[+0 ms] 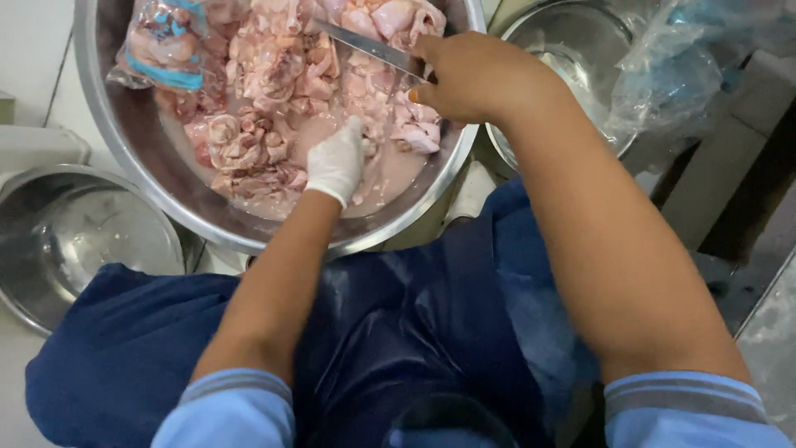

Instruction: A person is cleaning and trimming raw chicken pieces in a large metal bowl filled with water using a knife.

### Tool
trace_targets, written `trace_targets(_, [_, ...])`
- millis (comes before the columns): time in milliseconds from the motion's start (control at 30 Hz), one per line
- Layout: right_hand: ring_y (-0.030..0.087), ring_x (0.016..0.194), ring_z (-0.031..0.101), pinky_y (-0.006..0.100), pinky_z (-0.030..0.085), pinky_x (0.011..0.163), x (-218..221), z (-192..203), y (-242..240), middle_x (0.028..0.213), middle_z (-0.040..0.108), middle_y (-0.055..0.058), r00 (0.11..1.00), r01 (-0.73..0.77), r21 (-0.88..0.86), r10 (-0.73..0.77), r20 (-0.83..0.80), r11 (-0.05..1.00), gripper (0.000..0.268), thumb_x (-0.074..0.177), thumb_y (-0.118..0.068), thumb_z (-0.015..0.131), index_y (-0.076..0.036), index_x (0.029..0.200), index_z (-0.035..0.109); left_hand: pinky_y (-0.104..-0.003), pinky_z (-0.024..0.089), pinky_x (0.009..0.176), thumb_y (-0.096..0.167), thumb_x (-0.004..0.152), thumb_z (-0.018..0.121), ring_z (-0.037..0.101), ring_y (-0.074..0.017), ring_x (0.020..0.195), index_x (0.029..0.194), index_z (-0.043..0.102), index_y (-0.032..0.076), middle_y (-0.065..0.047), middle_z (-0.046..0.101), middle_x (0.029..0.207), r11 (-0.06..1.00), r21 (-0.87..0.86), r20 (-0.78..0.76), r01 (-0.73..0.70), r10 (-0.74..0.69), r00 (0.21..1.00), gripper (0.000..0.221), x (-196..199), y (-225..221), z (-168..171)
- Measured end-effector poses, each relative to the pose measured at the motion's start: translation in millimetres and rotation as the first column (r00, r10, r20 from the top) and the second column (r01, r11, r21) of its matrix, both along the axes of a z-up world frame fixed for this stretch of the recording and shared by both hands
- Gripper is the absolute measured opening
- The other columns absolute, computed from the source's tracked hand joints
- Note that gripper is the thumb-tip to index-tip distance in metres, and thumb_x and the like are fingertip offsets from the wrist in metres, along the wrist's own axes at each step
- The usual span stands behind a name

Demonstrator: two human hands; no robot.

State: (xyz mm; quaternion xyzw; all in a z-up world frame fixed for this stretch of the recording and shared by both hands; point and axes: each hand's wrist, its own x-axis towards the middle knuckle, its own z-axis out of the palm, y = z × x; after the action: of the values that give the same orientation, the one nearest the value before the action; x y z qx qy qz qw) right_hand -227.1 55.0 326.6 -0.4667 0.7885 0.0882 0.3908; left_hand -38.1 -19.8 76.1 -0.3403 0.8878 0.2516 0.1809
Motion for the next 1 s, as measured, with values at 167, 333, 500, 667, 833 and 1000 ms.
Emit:
trace_targets(167, [0.029,0.099,0.065,0.045,0.046,0.082,16.4,6.2,-8.5,0.084,0.076,0.012,0.995,0.098,0.132,-0.099,0.004,0.986,0.055,0.102,-0.036,0.044,-0.018,0.154,0.034,-0.047,0.055,0.062,0.031,0.1,0.051,0.071,-0.0324,0.068,0.16,0.018,0.018,-0.007,0.073,0.076,0.949,-0.204,-0.117,-0.24,0.22,0.968,0.069,41.1,16.0,-31.1])
trace_targets(333, [0.039,0.119,0.055,0.051,0.044,0.093,18.7,-94.2,-13.6,0.144,0.053,0.014,1.0,-0.011,-0.085,0.011,0.001,0.996,0.058,0.097,-0.031,0.046,-0.027,0.153,0.037,-0.04,0.057,0.073,0.048,0.094,0.056,0.074,-0.0264,0.082,0.159,0.017,0.015,-0.005,0.073,0.111,0.905,-0.161,-0.071,-0.394,0.388,0.919,0.082,54.0,34.6,-54.7])
trace_targets(500, [0.048,0.119,0.06,0.059,0.046,0.1,58.9,-189.1,-12.8,0.119,0.067,0.03,0.996,-0.022,-0.188,0.038,0.082,0.982,0.045,0.096,-0.033,0.053,-0.008,0.133,0.059,-0.057,0.055,0.091,0.035,0.102,0.05,0.071,-0.0283,0.105,0.157,0.017,0.016,-0.016,0.06,0.128,0.961,-0.141,0.07,-0.24,0.251,0.965,0.066,68.6,57.9,30.7])
trace_targets(667, [0.049,0.12,0.059,0.055,0.047,0.102,117.2,-243.6,6.4,0.123,0.064,0.03,0.925,0.281,-0.177,-0.217,0.312,0.943,0.072,0.082,-0.052,0.073,-0.015,0.14,0.051,-0.049,0.055,0.094,0.027,0.103,0.046,0.071,-0.0299,0.106,0.154,0.018,0.006,-0.015,0.072,0.106,0.923,0.085,0.035,-0.374,0.373,0.927,0.062,81.1,59.5,-16.7])
trace_targets(833, [0.041,0.111,0.065,0.048,0.054,0.091,137.7,-228.5,14.7,0.106,0.069,0.023,0.867,0.44,-0.216,-0.35,0.355,0.872,0.074,0.075,-0.055,0.082,-0.031,0.138,0.053,-0.051,0.051,0.1,0.021,0.1,0.048,0.068,-0.0322,0.114,0.157,0.017,0.011,-0.017,0.071,0.113,0.907,0.183,0.076,-0.379,0.371,0.925,0.066,96.4,49.9,32.3])
trace_targets(1000, [0.041,0.107,0.067,0.053,0.054,0.091,138.4,-235.4,11.6,0.099,0.071,0.022,0.953,0.284,-0.288,-0.236,0.192,0.914,0.06,0.08,-0.049,0.073,-0.03,0.134,0.053,-0.057,0.049,0.099,0.022,0.101,0.043,0.066,-0.0332,0.117,0.154,0.022,0.017,-0.015,0.07,0.118,0.893,0.235,0.102,-0.383,0.369,0.924,0.057,106.1,43.0,4.2])
